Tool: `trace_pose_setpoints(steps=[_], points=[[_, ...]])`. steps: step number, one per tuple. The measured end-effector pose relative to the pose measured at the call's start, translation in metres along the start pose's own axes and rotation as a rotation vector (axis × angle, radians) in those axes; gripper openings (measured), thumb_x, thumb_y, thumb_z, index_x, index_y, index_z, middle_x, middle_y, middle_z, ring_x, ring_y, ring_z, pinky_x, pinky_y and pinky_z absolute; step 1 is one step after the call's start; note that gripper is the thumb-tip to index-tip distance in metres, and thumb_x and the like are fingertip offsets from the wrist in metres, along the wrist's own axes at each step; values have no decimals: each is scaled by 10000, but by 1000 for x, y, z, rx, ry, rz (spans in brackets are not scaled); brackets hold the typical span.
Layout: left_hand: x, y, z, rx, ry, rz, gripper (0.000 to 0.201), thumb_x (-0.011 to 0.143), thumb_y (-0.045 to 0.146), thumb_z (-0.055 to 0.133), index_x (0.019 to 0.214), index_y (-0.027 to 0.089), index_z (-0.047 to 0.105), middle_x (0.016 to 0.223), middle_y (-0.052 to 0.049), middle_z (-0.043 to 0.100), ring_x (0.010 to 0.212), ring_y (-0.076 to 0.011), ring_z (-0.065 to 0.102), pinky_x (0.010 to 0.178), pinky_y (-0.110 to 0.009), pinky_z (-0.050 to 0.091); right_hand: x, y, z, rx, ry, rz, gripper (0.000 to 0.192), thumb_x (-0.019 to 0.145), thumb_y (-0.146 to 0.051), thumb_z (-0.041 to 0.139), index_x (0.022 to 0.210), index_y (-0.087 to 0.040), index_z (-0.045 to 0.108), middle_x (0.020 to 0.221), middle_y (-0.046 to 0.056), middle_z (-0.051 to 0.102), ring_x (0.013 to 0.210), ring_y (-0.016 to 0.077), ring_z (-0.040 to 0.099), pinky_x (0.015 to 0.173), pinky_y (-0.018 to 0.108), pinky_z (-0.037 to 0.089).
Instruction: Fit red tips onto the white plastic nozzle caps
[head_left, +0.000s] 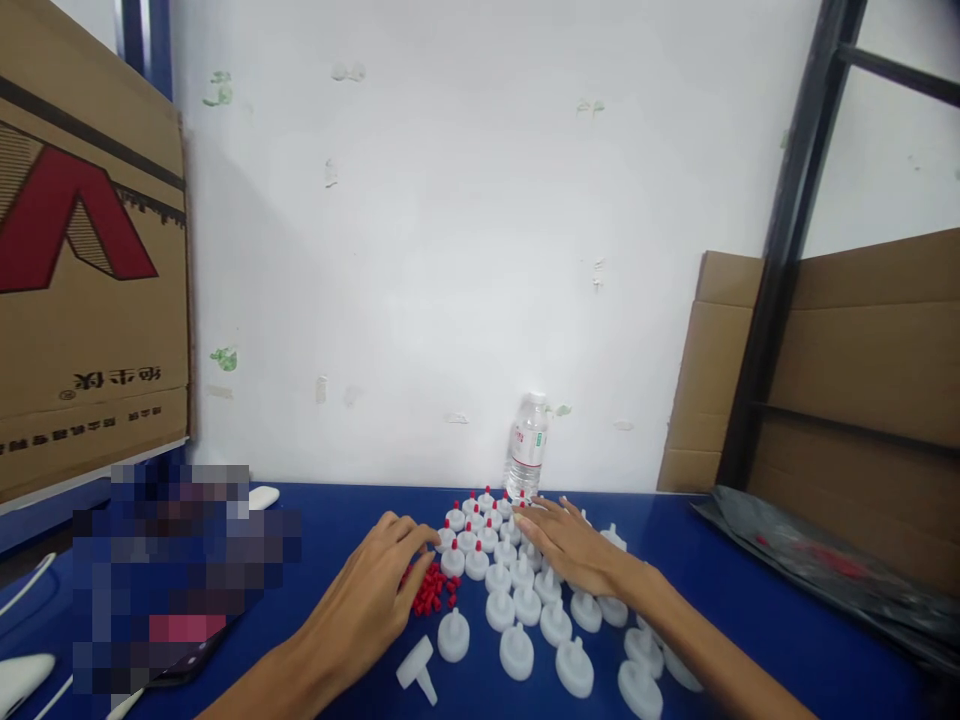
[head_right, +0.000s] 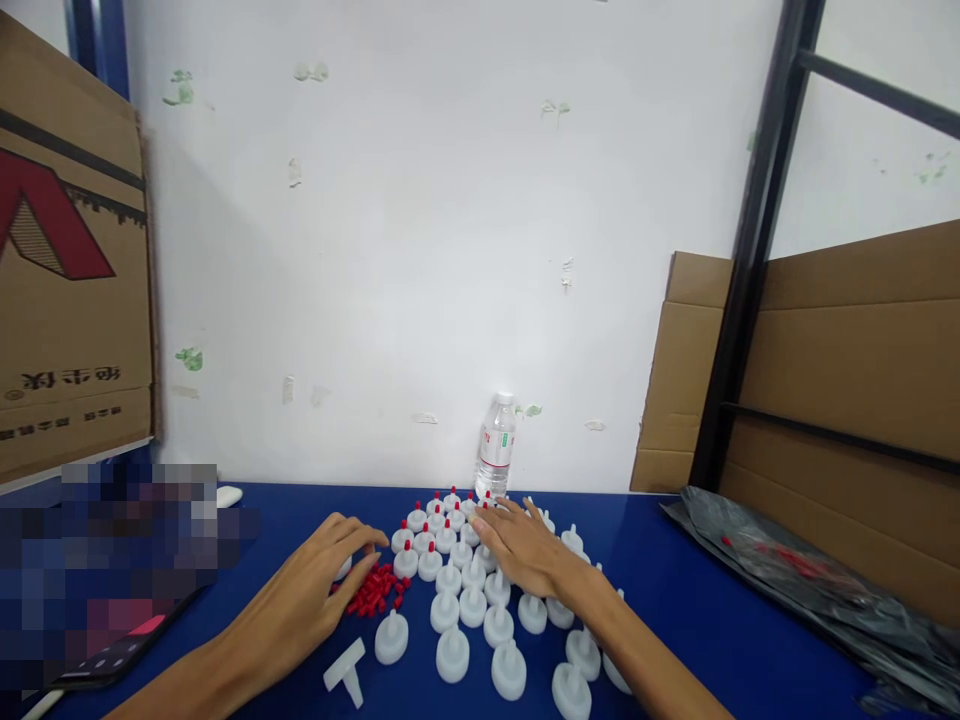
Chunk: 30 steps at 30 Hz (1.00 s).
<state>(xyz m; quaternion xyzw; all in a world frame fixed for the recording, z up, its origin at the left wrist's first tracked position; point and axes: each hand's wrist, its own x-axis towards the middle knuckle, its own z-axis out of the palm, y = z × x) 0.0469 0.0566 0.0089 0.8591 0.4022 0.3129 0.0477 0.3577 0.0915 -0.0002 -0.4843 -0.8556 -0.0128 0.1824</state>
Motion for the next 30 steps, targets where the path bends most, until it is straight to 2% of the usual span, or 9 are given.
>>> trace_pose_setpoints(steps=[3, 7, 10, 13, 18, 22, 25, 27, 30], points=[[1, 5, -5, 7, 22, 8, 240, 1041, 236, 390, 965, 218, 617, 967, -29, 636, 931, -228, 536, 858, -391, 439, 1, -11, -16, -19, 115, -23, 474, 1070, -476, 310, 1416, -243, 537, 1402, 106, 613, 1362, 281, 497, 1168, 611, 272], [0, 14, -9, -6, 45, 51, 256, 1056, 261, 363, 949, 222, 593, 957, -27, 624, 924, -224, 522, 849, -378, 433, 0, -46, -35, 17, 332, -108, 271, 1022, -415, 504, 1181, -229, 621, 1171, 81, 704, 1099, 237, 651, 976, 442, 496], [-3, 23, -10, -19, 48, 98, 168, 1038, 287, 423, 1052, 224, 579, 1002, -37, 621, 959, -227, 526, 857, -372, 440, -5, -78, -30, 51, 301, -306, 116, 1013, -301, 539, 1095, -229, 577, 1054, 43, 710, 951, 189, 675, 836, 330, 525], [-5, 29, -11, 9, 27, 143, 163, 1030, 279, 423, 961, 214, 555, 925, -33, 611, 887, -217, 526, 791, -352, 442, -10, -102, -18, 43, 267, -494, 50, 1020, -213, 508, 1065, -227, 525, 1029, 28, 717, 983, 170, 675, 877, 312, 498], [-9, 30, -7, -31, -13, 194, 322, 1062, 279, 313, 819, 231, 520, 830, 1, 590, 785, -187, 514, 749, -326, 434, -11, -105, -15, -71, 268, -592, 130, 1007, -115, 457, 1062, -216, 519, 1082, 47, 716, 1098, 158, 638, 926, 318, 471], [-9, 32, 0, -291, 76, -13, 428, 1056, 463, 279, 802, 241, 543, 806, -1, 572, 755, -186, 507, 671, -296, 439, -5, -101, -24, -187, 371, -677, 301, 971, 10, 363, 1040, -205, 562, 1186, 56, 713, 1154, 165, 613, 999, 352, 455], [-5, 38, 3, -532, 28, -196, 516, 1015, 595, 293, 713, 224, 489, 687, 23, 463, 653, -162, 416, 567, -267, 367, -1, -104, -27, -248, 449, -696, 351, 964, 41, 340, 994, -202, 591, 1161, 31, 729, 1118, 154, 635, 1012, 354, 455], [0, 44, 4, -663, -10, -252, 544, 976, 656, 342, 663, 219, 426, 644, 44, 365, 611, -140, 330, 542, -257, 311, 1, -105, -26, -287, 473, -691, 339, 969, 35, 359, 989, -196, 606, 1155, 28, 732, 1132, 157, 635, 1032, 371, 448], [7, 50, 5, -799, 25, -286, 565, 920, 712, 415, 640, 223, 370, 628, 56, 309, 593, -126, 274, 537, -255, 282, 3, -104, -26, -324, 483, -685, 280, 988, -7, 413, 975, -194, 620, 1178, 38, 725, 1177, 161, 617, 1009, 367, 472]])
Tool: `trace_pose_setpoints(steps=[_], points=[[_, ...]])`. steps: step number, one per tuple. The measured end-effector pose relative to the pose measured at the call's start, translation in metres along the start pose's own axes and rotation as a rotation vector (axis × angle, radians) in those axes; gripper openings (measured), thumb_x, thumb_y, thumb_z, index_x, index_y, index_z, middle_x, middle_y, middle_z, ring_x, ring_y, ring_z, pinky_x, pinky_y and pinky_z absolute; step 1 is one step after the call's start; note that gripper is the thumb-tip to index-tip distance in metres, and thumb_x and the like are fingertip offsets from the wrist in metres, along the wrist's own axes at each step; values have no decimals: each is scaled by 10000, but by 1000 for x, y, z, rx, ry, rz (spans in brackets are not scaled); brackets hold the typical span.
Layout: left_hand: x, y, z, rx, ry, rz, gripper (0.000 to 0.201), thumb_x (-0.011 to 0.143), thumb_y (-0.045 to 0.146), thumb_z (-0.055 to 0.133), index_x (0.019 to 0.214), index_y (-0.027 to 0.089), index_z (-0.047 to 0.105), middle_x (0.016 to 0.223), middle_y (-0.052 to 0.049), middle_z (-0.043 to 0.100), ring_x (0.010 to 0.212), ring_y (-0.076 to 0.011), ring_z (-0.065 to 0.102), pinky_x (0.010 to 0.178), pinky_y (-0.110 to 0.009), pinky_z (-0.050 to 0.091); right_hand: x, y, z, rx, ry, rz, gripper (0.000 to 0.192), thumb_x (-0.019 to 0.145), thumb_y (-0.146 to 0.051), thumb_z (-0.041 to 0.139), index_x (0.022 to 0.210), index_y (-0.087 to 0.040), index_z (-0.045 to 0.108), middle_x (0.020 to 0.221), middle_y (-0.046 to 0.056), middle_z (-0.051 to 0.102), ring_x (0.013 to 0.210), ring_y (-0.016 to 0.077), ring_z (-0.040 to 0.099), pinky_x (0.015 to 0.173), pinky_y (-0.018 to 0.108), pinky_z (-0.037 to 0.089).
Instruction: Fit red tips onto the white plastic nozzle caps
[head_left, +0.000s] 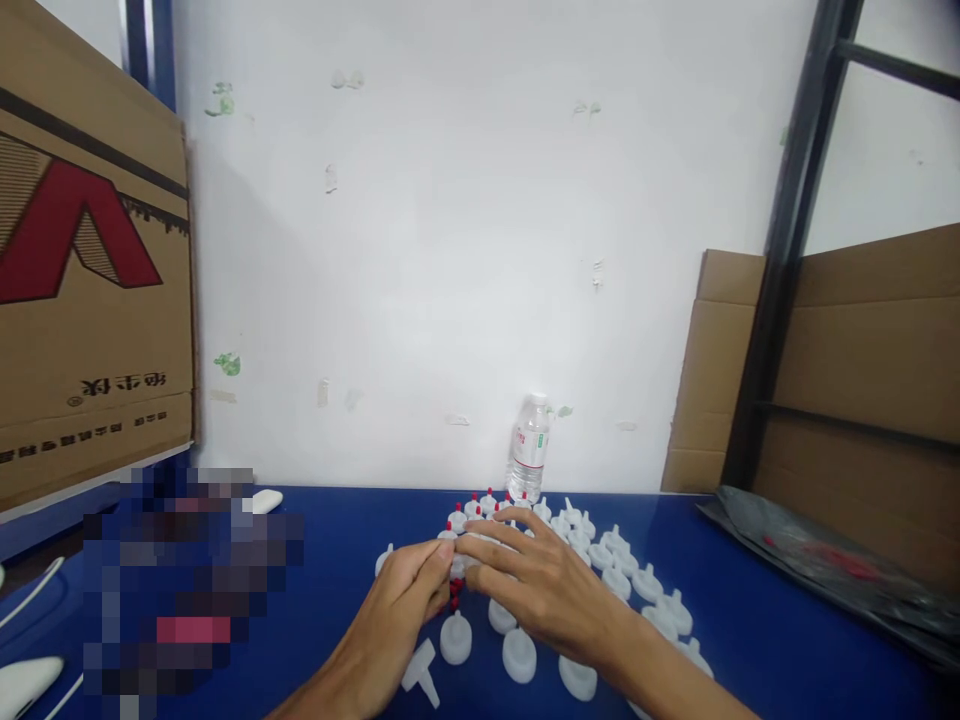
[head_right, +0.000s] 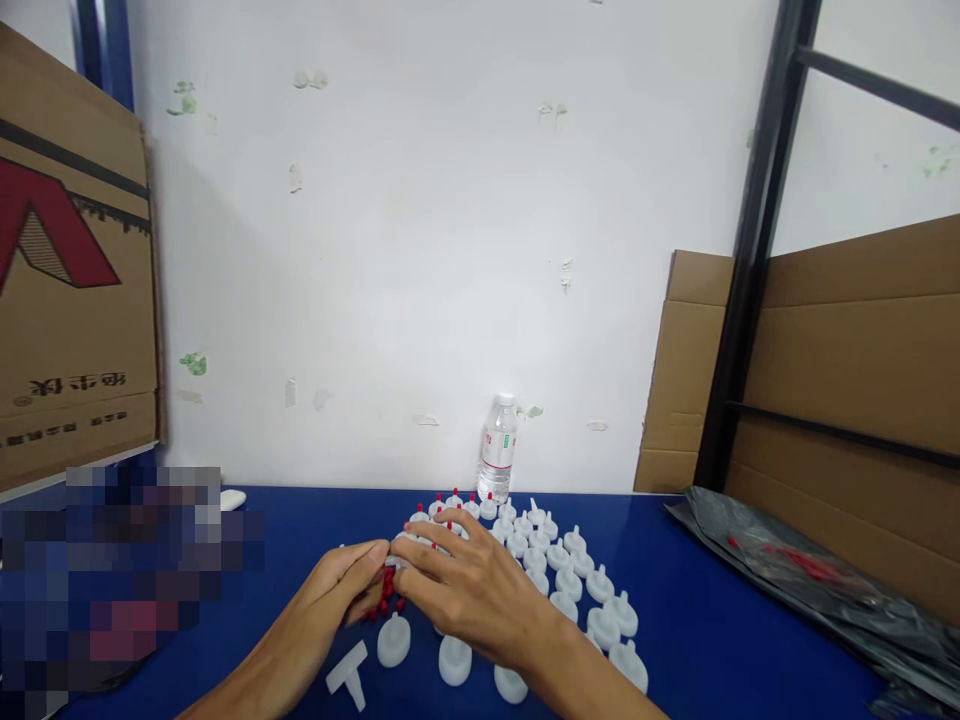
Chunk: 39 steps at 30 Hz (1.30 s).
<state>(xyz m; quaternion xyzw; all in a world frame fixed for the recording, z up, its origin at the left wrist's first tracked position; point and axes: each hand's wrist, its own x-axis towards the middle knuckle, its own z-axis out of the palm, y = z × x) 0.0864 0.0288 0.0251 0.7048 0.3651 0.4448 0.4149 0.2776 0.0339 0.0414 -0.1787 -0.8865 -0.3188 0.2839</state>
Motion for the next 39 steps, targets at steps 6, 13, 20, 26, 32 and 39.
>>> trace_pose_setpoints(steps=[6, 13, 20, 26, 32, 39], points=[[4, 0, 0, 42, 31, 42, 557, 976, 662, 323, 628, 229, 367, 580, 56, 321, 537, -127, 283, 516, -264, 279, 2, 5, 1, -29, 25, -9, 231, 1009, -59, 448, 949, -184, 633, 1192, 61, 722, 1210, 196, 609, 957, 365, 519], [-1, -16, -23, 880, 98, 498, 330, 1027, 252, 304, 787, 219, 529, 778, -29, 578, 719, -215, 456, 680, -335, 327, -1, -5, 10, 2, 90, -33, 267, 1022, -70, 370, 990, -159, 620, 1083, 97, 732, 1070, 189, 666, 907, 311, 553], [-1, -8, -10, 559, 46, 224, 421, 1045, 430, 300, 735, 222, 496, 716, 15, 543, 669, -182, 467, 656, -300, 320, -1, 5, 10, 37, 35, -89, 243, 1001, -47, 430, 924, -180, 617, 1085, 68, 725, 1048, 164, 663, 915, 296, 547], [3, -12, -24, 232, 140, -50, 511, 979, 653, 219, 668, 248, 219, 607, 70, 202, 560, -138, 213, 534, -275, 216, -29, 51, 11, -36, -63, 294, 237, 1022, -117, 438, 1170, -187, 608, 1198, 110, 695, 1131, 252, 646, 918, 442, 552], [7, -26, -33, 700, 93, 53, 432, 1038, 449, 261, 746, 226, 489, 708, 11, 549, 694, -194, 492, 664, -311, 327, -43, 62, 18, 74, -324, 541, 331, 1050, -306, 402, 1318, -226, 578, 1276, 116, 649, 1171, 264, 618, 1044, 501, 453], [8, -28, -32, 792, 53, 149, 338, 1025, 320, 350, 1046, 255, 681, 994, -38, 645, 957, -237, 594, 833, -359, 440, -67, 72, 33, 168, -491, 594, 434, 1067, -333, 280, 1370, -223, 572, 1340, 126, 647, 1285, 276, 561, 1125, 577, 310]])
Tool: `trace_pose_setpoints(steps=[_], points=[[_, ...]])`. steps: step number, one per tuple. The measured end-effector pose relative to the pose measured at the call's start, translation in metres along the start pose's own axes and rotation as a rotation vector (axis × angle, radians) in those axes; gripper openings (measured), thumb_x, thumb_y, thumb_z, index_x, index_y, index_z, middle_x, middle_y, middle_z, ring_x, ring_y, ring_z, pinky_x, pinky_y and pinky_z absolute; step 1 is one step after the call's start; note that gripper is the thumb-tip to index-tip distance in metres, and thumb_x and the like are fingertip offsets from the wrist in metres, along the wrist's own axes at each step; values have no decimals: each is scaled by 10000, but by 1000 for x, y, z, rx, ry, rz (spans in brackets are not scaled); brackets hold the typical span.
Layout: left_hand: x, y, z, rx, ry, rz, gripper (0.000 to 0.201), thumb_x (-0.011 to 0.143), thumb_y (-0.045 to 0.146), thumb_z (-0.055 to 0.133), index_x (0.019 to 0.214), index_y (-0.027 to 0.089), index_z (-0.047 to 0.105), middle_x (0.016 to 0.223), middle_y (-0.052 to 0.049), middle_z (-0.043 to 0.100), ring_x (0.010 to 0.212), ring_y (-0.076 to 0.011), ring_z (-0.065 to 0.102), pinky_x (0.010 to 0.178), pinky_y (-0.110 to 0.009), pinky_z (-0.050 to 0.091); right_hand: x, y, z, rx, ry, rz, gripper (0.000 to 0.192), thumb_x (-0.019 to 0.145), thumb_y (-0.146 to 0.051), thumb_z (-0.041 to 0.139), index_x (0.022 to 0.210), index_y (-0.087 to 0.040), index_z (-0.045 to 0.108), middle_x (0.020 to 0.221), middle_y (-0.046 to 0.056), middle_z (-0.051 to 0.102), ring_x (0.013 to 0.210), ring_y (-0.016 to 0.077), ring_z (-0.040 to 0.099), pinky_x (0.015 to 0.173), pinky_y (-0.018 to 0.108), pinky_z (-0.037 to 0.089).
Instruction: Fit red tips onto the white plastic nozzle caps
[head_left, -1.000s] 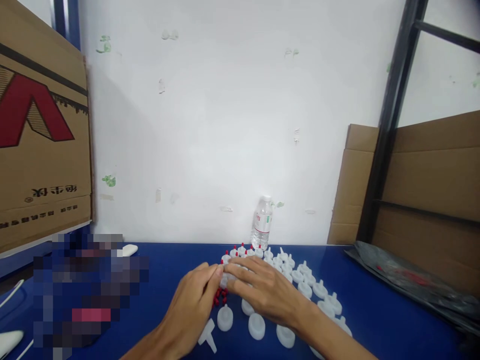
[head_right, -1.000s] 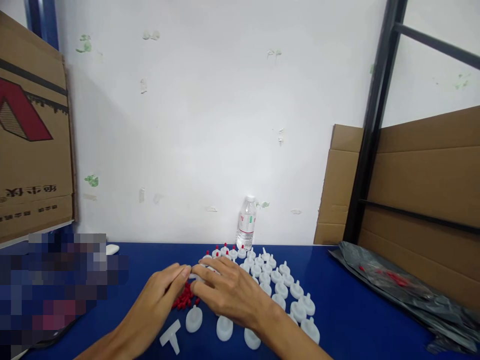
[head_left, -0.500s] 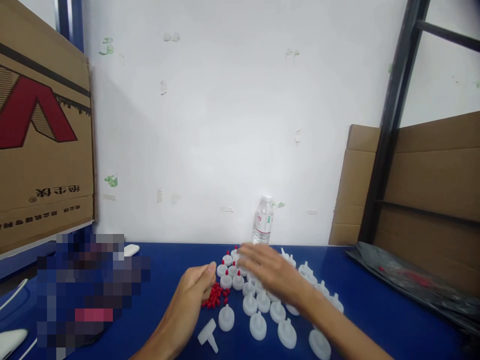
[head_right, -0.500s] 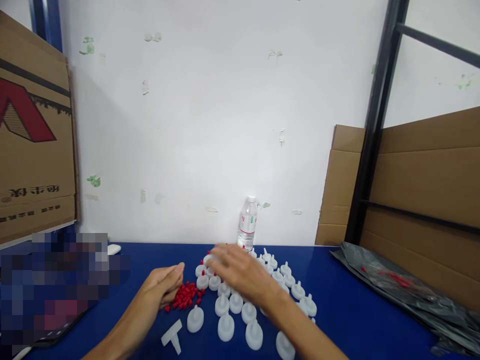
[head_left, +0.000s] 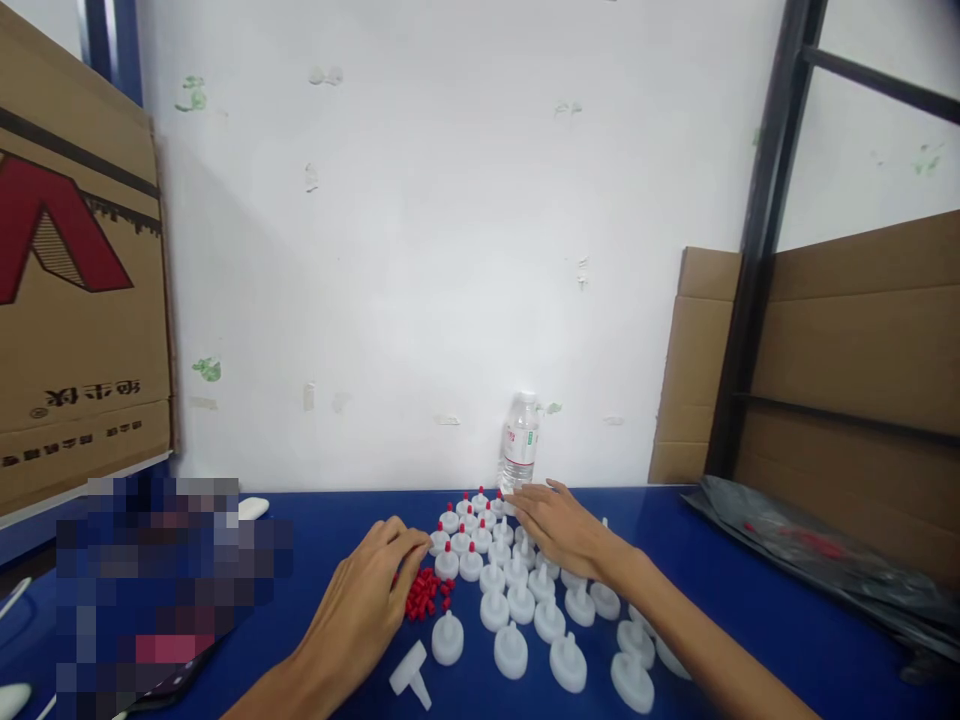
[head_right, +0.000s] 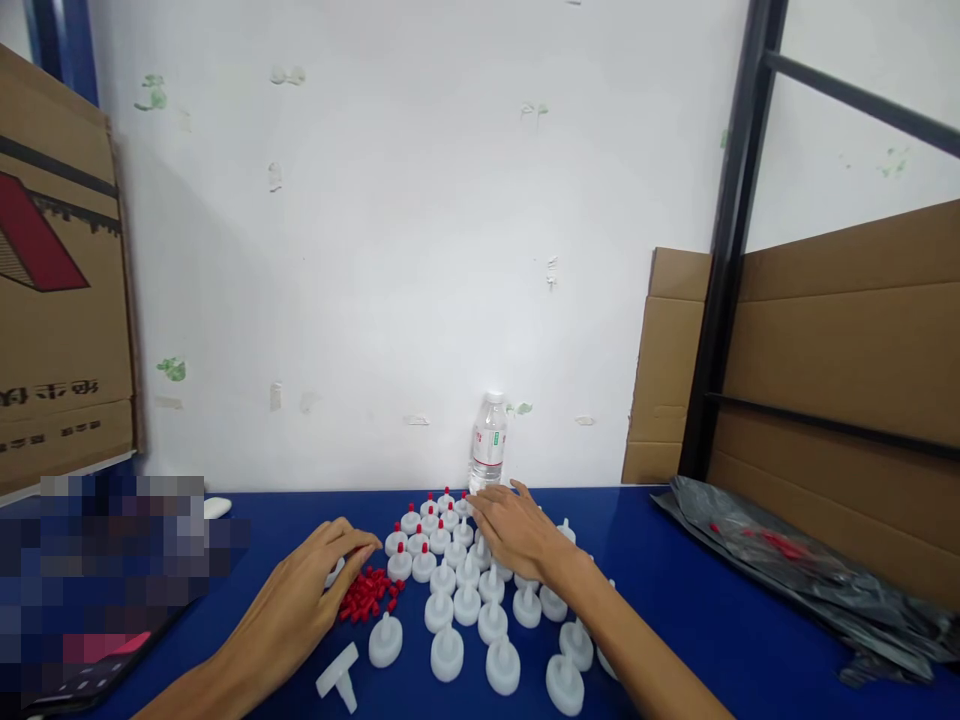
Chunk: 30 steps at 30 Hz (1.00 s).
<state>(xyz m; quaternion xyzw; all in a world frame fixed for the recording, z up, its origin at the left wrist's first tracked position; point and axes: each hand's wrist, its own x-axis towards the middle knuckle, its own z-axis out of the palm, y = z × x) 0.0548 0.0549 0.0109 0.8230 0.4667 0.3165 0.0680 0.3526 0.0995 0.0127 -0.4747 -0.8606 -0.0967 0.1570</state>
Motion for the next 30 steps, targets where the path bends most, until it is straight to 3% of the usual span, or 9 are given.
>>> trace_pose_setpoints(steps=[7, 10, 13, 20, 22, 27, 30], points=[[1, -11, 6, -13, -5, 44, 252, 979, 239, 477, 1128, 261, 679, 1029, -31, 694, 992, -240, 600, 879, -373, 463, -1, 1, 1, 55, -62, 8, 459, 1072, -376, 244, 1294, -245, 624, 1297, 106, 681, 1237, 279, 590, 1119, 563, 283], [2, -10, 6, -11, -10, 46, 205, 973, 237, 510, 1066, 253, 692, 971, -28, 703, 959, -242, 596, 836, -365, 469, -1, -1, -2, 67, -58, 9, 477, 1078, -398, 221, 1213, -250, 654, 1256, 93, 700, 1198, 268, 606, 1116, 548, 273], [3, -9, 5, -14, -14, 77, 193, 988, 258, 515, 986, 252, 708, 952, -24, 703, 944, -237, 586, 831, -359, 467, -1, -3, -4, 74, -51, 9, 514, 1081, -420, 198, 1080, -240, 679, 1202, 83, 715, 1161, 265, 617, 1089, 528, 299], [2, -13, 8, -7, -41, 75, 216, 967, 181, 537, 1054, 263, 717, 1030, -30, 690, 1007, -238, 578, 893, -369, 474, -1, -8, -3, 89, -54, 9, 550, 1083, -446, 179, 944, -232, 666, 997, 54, 736, 1003, 241, 646, 996, 462, 378], [1, -14, 9, -3, -57, 52, 237, 954, 162, 549, 1091, 271, 709, 1018, -29, 692, 1009, -241, 588, 883, -362, 481, -1, -8, -3, 91, -46, 23, 556, 1083, -457, 173, 971, -240, 672, 1000, 48, 734, 999, 238, 645, 1018, 475, 360], [1, -15, 10, -16, -75, 25, 251, 956, 169, 547, 1114, 272, 712, 1029, -34, 706, 1019, -233, 619, 891, -330, 486, 1, -3, -1, 85, 25, 121, 567, 1076, -477, 132, 1255, -247, 618, 1236, 88, 675, 1190, 270, 566, 1074, 490, 313], [0, -12, 11, -34, -66, 32, 236, 955, 191, 552, 1106, 276, 712, 1046, -28, 710, 1035, -228, 619, 912, -327, 481, 4, 2, 2, 94, 14, 171, 599, 1067, -506, 122, 1281, -247, 617, 1250, 96, 672, 1202, 281, 562, 1066, 491, 333]])
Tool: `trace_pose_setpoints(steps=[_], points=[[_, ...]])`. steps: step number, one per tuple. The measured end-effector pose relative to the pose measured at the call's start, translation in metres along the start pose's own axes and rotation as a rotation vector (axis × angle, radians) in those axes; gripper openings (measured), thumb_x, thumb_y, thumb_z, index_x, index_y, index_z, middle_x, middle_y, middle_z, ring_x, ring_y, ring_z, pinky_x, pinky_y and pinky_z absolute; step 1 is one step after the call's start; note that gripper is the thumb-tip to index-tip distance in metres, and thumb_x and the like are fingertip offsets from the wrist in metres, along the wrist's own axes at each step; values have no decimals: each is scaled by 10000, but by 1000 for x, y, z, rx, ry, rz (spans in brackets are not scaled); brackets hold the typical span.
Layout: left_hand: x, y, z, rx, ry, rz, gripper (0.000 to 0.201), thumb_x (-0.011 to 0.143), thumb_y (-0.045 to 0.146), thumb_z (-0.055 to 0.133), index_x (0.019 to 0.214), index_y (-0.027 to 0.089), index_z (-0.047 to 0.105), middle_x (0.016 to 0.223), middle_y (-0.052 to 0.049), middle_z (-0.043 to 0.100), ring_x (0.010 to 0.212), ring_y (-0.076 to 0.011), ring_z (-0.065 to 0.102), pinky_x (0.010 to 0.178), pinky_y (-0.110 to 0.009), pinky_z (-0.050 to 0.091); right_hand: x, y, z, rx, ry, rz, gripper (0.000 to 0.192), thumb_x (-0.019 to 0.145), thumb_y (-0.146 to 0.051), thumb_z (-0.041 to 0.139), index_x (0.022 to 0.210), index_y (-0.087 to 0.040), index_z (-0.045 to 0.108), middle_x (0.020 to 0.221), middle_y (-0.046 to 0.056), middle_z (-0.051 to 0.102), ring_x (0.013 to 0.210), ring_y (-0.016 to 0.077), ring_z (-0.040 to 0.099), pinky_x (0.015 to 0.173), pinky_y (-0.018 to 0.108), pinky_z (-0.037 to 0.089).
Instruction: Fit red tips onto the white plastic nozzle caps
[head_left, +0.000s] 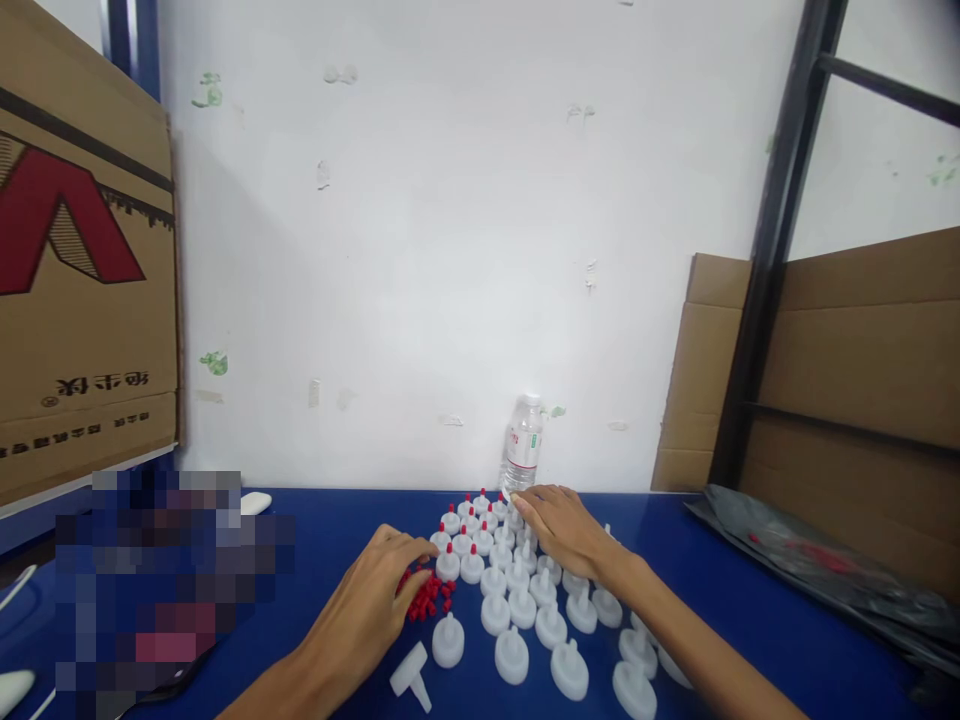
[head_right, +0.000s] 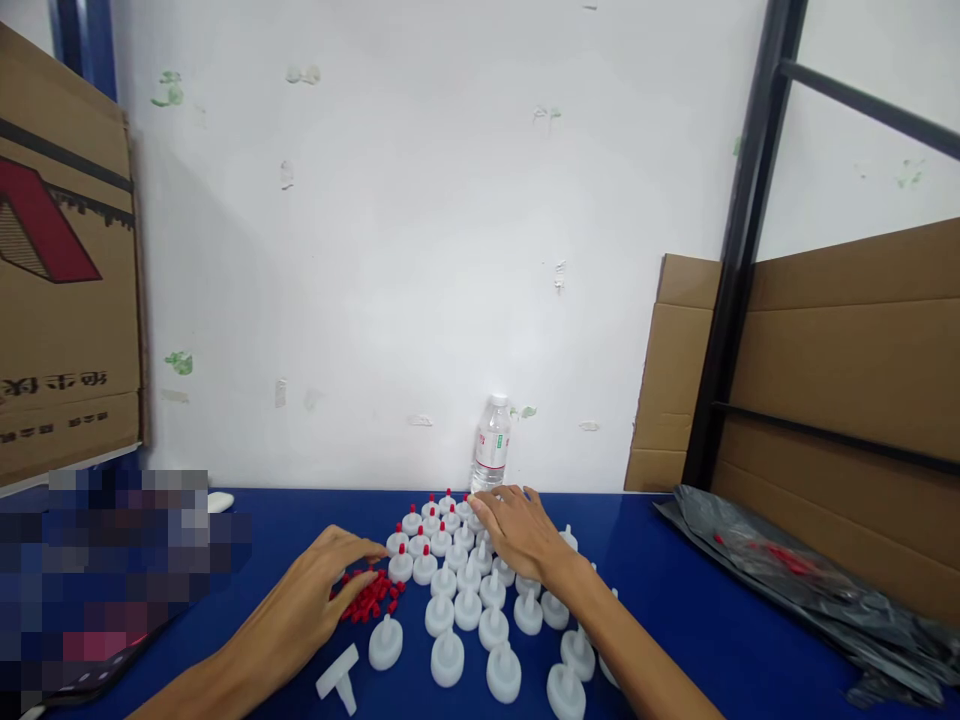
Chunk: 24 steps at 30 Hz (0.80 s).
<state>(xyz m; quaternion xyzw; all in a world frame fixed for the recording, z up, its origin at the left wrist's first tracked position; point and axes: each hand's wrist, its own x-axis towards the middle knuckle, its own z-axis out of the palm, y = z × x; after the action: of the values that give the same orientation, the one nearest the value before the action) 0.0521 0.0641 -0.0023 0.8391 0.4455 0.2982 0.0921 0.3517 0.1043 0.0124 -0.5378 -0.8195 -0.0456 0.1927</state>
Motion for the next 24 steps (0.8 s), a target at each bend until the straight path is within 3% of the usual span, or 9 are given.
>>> trace_pose_setpoints(steps=[6, 10, 14, 17, 21, 24], points=[[-1, 8, -3, -13, 70, 51, 255, 1001, 259, 454, 1048, 248, 705, 991, -42, 697, 1000, -235, 603, 901, -368, 489, 8, 1, 8, 22, -42, 14, 653, 1059, -538, 127, 1257, -225, 666, 1308, 103, 661, 1279, 290, 533, 1109, 513, 319], [-2, 11, -7, -26, 121, 76, 271, 1012, 277, 423, 1022, 242, 692, 976, -49, 683, 988, -241, 592, 898, -391, 496, 8, -4, -3, 31, 33, -15, 576, 1070, -501, 182, 1288, -221, 636, 1344, 105, 635, 1322, 286, 504, 1146, 544, 280], [-6, 16, -12, -56, 208, 84, 258, 1023, 284, 405, 1128, 245, 637, 1027, -53, 657, 1005, -234, 582, 911, -393, 491, 3, -22, -20, 58, 205, -50, 393, 1056, -472, 340, 1232, -234, 599, 1254, 107, 638, 1141, 261, 617, 1003, 445, 466], [-8, 22, -13, -78, 210, 100, 222, 1018, 291, 436, 1183, 250, 579, 1012, -39, 636, 993, -227, 577, 904, -382, 485, -5, -47, -20, 49, 301, -247, 226, 1041, -348, 430, 1168, -231, 577, 1154, 100, 649, 981, 230, 675, 837, 371, 557], [-10, 23, -12, -64, 202, 144, 150, 998, 295, 490, 1127, 245, 549, 969, -24, 618, 929, -223, 568, 856, -371, 472, -13, -88, -13, -18, 297, -675, 224, 1009, -122, 435, 1197, -195, 533, 1141, 95, 687, 1143, 220, 636, 990, 373, 520], [-11, 21, -15, -25, 201, 178, 133, 1016, 252, 413, 977, 235, 539, 931, -21, 608, 860, -216, 549, 786, -359, 444, -10, -112, -17, -34, 342, -778, 215, 993, -77, 452, 1174, -168, 526, 1088, 94, 709, 1155, 211, 635, 1000, 349, 512]])
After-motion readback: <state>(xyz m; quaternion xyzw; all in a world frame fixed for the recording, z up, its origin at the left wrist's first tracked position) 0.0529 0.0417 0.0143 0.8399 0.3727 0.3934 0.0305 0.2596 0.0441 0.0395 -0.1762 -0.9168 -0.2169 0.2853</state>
